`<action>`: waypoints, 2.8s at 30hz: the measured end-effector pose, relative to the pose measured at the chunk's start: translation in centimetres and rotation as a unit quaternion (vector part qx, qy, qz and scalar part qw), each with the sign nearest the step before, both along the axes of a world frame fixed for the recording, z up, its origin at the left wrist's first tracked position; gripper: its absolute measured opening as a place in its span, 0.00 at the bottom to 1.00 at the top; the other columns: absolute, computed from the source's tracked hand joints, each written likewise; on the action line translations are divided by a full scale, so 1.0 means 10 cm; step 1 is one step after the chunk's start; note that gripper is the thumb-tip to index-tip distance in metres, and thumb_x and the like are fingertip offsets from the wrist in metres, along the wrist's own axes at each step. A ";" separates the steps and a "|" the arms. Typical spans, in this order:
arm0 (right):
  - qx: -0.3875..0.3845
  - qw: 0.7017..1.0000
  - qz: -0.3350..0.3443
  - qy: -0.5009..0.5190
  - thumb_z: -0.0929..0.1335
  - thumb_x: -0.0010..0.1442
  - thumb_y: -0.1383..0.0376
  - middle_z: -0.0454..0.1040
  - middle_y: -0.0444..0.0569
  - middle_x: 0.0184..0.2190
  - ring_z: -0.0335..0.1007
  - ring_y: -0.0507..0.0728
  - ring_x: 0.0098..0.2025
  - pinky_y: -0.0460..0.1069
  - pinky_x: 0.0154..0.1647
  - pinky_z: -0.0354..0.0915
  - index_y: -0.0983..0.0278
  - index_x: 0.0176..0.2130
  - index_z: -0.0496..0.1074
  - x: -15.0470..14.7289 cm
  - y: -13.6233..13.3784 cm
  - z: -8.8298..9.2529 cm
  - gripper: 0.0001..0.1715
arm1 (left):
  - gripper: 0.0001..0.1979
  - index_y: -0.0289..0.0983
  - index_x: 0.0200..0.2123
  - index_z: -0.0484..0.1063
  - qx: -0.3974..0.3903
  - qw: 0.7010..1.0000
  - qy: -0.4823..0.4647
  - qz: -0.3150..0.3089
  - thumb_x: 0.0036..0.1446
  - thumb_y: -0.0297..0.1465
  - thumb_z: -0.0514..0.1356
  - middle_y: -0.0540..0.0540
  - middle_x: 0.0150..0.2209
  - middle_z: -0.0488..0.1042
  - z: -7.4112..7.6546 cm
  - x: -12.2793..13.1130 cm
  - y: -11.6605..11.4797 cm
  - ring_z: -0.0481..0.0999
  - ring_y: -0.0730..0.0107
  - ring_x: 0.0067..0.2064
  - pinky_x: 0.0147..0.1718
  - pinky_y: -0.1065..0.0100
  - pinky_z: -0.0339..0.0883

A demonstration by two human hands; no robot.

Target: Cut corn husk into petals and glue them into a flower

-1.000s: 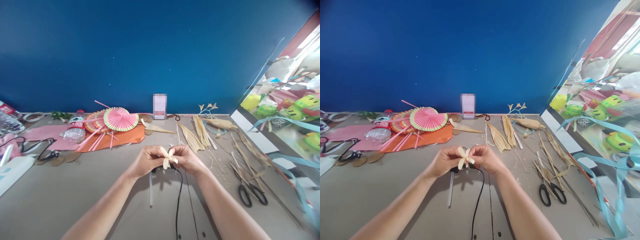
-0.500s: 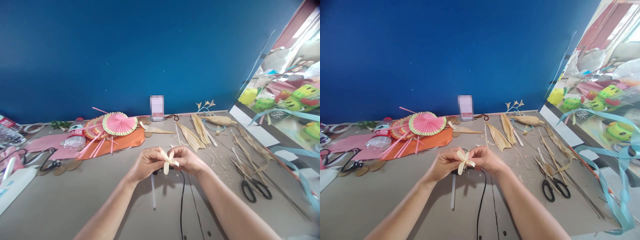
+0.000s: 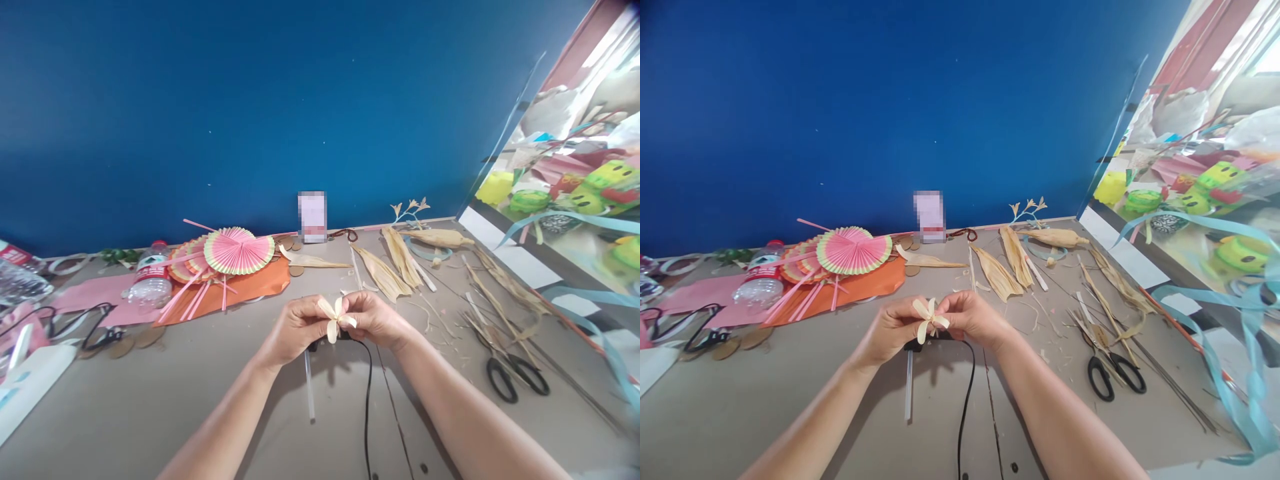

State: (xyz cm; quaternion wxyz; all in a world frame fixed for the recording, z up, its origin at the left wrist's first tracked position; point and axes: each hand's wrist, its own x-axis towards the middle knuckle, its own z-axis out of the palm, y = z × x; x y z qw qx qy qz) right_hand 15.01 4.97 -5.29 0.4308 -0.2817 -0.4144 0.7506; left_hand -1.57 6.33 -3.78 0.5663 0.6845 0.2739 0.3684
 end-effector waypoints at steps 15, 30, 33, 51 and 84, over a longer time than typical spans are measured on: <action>-0.006 0.998 -0.053 -0.018 0.74 0.40 0.65 0.66 0.40 0.14 0.52 0.42 0.12 0.39 0.11 0.46 0.68 0.22 0.68 -0.04 0.02 -0.01 0.13 | 0.09 0.34 0.22 0.72 -0.025 0.999 -0.009 0.039 0.42 0.34 0.65 0.50 0.22 0.67 -0.01 0.02 0.02 0.66 0.76 0.25 0.24 0.74 0.61; -0.011 1.000 -0.022 -0.006 0.73 0.42 0.66 0.67 0.41 0.15 0.52 0.43 0.13 0.39 0.12 0.49 0.67 0.24 0.68 -0.03 0.01 -0.01 0.12 | 0.11 0.32 0.22 0.70 -0.044 0.998 0.006 0.034 0.42 0.35 0.64 0.50 0.22 0.66 -0.01 0.00 0.03 0.64 0.77 0.24 0.23 0.75 0.60; -0.015 1.000 -0.022 0.002 0.74 0.42 0.65 0.67 0.41 0.15 0.52 0.43 0.13 0.39 0.12 0.49 0.67 0.24 0.67 -0.03 0.01 -0.01 0.12 | 0.11 0.32 0.22 0.71 -0.036 0.999 0.004 0.038 0.42 0.36 0.64 0.50 0.23 0.66 -0.02 0.00 0.03 0.65 0.77 0.25 0.24 0.74 0.61; 0.036 0.995 -0.074 -0.051 0.73 0.43 0.61 0.67 0.41 0.15 0.54 0.43 0.12 0.40 0.11 0.50 0.68 0.23 0.66 -0.06 0.00 0.01 0.15 | 0.07 0.33 0.23 0.72 -0.046 0.998 0.010 0.041 0.43 0.31 0.64 0.50 0.21 0.68 -0.03 -0.01 0.05 0.64 0.78 0.23 0.22 0.75 0.59; -0.019 1.000 -0.016 0.007 0.73 0.42 0.64 0.64 0.39 0.13 0.52 0.43 0.11 0.39 0.10 0.48 0.67 0.23 0.66 -0.01 0.02 -0.06 0.13 | 0.05 0.35 0.22 0.73 0.051 0.997 0.005 0.064 0.45 0.30 0.63 0.49 0.23 0.68 -0.03 0.00 0.02 0.67 0.76 0.25 0.25 0.73 0.61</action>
